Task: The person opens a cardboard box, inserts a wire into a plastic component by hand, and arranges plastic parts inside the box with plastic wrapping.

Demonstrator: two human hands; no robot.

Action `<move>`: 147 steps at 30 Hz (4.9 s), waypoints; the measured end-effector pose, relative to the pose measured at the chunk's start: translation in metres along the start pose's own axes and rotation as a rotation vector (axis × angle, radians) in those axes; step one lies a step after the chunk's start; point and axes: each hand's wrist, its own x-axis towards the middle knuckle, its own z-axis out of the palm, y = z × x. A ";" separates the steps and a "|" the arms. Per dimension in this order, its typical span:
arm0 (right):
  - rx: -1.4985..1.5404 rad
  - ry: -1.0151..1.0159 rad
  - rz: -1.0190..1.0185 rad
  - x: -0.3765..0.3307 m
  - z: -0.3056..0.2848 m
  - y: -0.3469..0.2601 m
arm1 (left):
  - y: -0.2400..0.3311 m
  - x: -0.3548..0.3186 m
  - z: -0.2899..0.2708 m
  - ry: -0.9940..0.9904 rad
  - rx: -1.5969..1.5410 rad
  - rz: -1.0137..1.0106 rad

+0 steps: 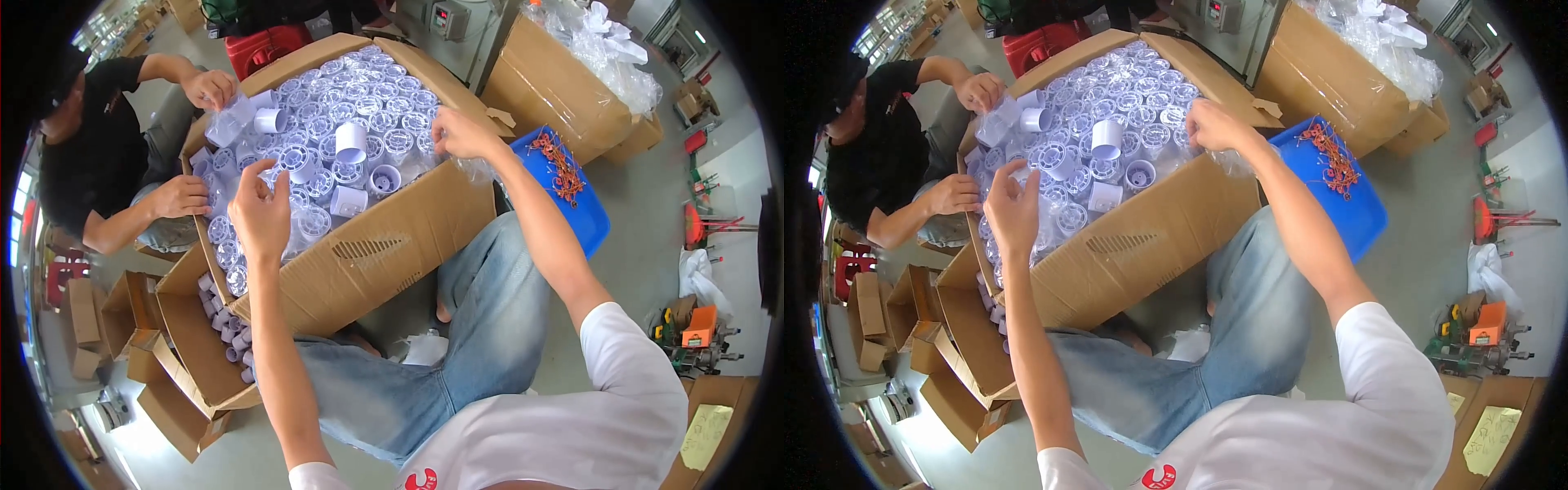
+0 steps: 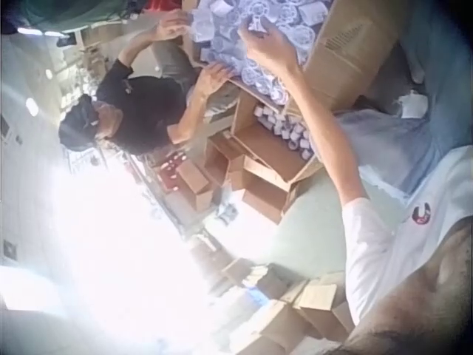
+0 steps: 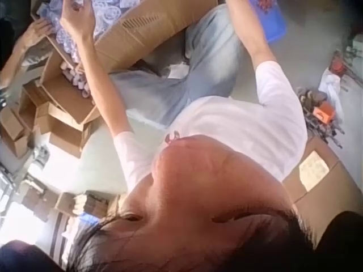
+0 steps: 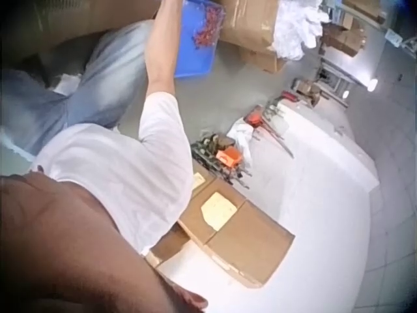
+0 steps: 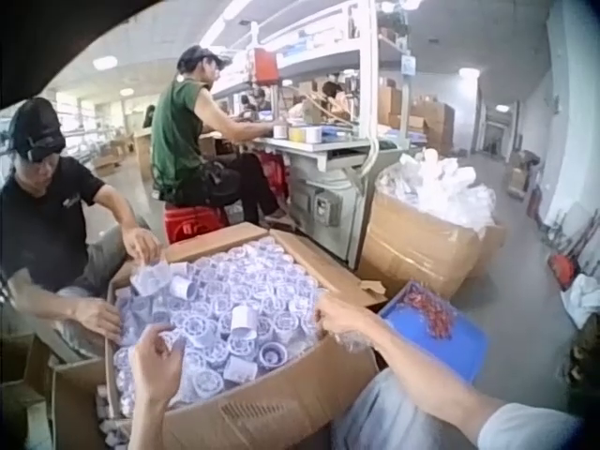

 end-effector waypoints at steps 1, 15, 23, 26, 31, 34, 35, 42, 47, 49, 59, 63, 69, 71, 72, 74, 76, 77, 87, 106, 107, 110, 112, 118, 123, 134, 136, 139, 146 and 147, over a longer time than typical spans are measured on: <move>0.001 0.000 -0.008 0.000 -0.003 -0.003 | 0.001 0.002 -0.003 0.006 0.005 -0.001; 0.343 0.597 0.035 0.009 -0.019 -0.064 | -0.049 -0.012 -0.056 -0.318 0.129 -0.123; 0.340 0.665 -0.233 0.033 -0.001 -0.090 | -0.059 -0.040 -0.027 -0.670 0.405 -0.150; 0.429 0.643 -0.165 0.026 -0.006 -0.093 | -0.047 -0.034 -0.028 -0.673 0.442 -0.201; 0.775 0.730 -0.149 0.018 -0.007 -0.092 | -0.063 -0.033 -0.033 -0.675 0.333 -0.169; 0.847 0.595 -0.168 0.028 -0.005 -0.084 | -0.071 -0.029 -0.033 -0.719 0.228 -0.202; 0.848 0.599 -0.172 0.028 -0.006 -0.084 | -0.073 -0.028 -0.033 -0.740 0.207 -0.203; 0.893 0.810 -0.189 0.013 -0.017 -0.101 | -0.059 -0.038 -0.034 -0.695 0.299 -0.132; 1.039 0.943 -0.180 0.010 -0.026 -0.091 | -0.040 -0.021 -0.046 -0.393 0.420 -0.022; 1.040 1.133 -0.171 0.010 -0.033 -0.081 | -0.035 -0.020 -0.050 -0.373 0.444 -0.028; -0.228 -0.063 0.381 -0.010 -0.023 -0.014 | -0.051 -0.025 -0.038 -0.362 0.381 0.078; -0.288 -0.058 0.493 -0.016 -0.028 -0.018 | -0.042 -0.026 -0.035 -0.436 0.387 0.014; -0.248 0.021 0.430 -0.015 -0.016 -0.007 | -0.027 -0.027 -0.029 -0.260 0.460 0.075; -0.180 0.066 0.426 -0.012 -0.013 -0.001 | -0.029 -0.024 -0.028 -0.202 0.449 0.095; -0.169 0.098 0.430 -0.011 -0.011 0.001 | -0.029 -0.024 -0.029 -0.198 0.459 0.078; -0.160 0.168 0.420 -0.011 -0.009 0.007 | -0.025 -0.023 -0.028 -0.162 0.478 0.083; -0.152 0.169 0.405 -0.013 -0.009 0.009 | -0.019 -0.022 -0.028 -0.159 0.478 0.081; -0.140 0.173 0.395 -0.013 -0.009 0.007 | -0.019 -0.022 -0.028 -0.159 0.480 0.086; -0.058 0.340 0.270 -0.023 -0.022 -0.032 | -0.038 -0.022 -0.021 -0.147 0.552 0.065; 0.470 0.745 -0.010 -0.008 -0.041 -0.039 | -0.023 -0.005 -0.015 -0.220 0.434 -0.215; 0.516 0.827 -0.024 -0.008 -0.045 -0.034 | -0.020 -0.003 -0.014 -0.224 0.422 -0.210; 0.583 0.891 0.138 -0.015 -0.070 -0.011 | -0.034 -0.007 -0.016 -0.272 0.386 -0.340; 0.455 0.864 0.220 -0.007 -0.077 0.006 | -0.043 -0.009 -0.019 -0.336 0.414 -0.390; -0.032 0.192 0.114 0.022 -0.007 0.037 | -0.037 -0.028 -0.052 -0.536 0.162 -0.178; -0.078 0.231 0.318 0.027 -0.004 0.025 | -0.059 -0.029 -0.056 -0.686 0.283 -0.288; -0.107 0.234 0.336 0.024 0.004 0.031 | -0.040 -0.020 -0.045 -0.293 0.140 -0.080; -0.016 0.286 0.296 0.024 0.002 0.033 | -0.045 -0.019 -0.041 -0.237 0.146 0.002; -0.051 0.508 0.342 0.016 -0.007 0.018 | -0.061 -0.024 -0.035 -0.170 0.210 0.075; 0.077 0.574 0.284 0.005 -0.031 -0.012 | -0.066 -0.018 -0.040 -0.231 -0.107 -0.347; 0.184 0.638 0.266 0.006 -0.036 -0.020 | -0.072 -0.019 -0.042 -0.227 -0.213 -0.426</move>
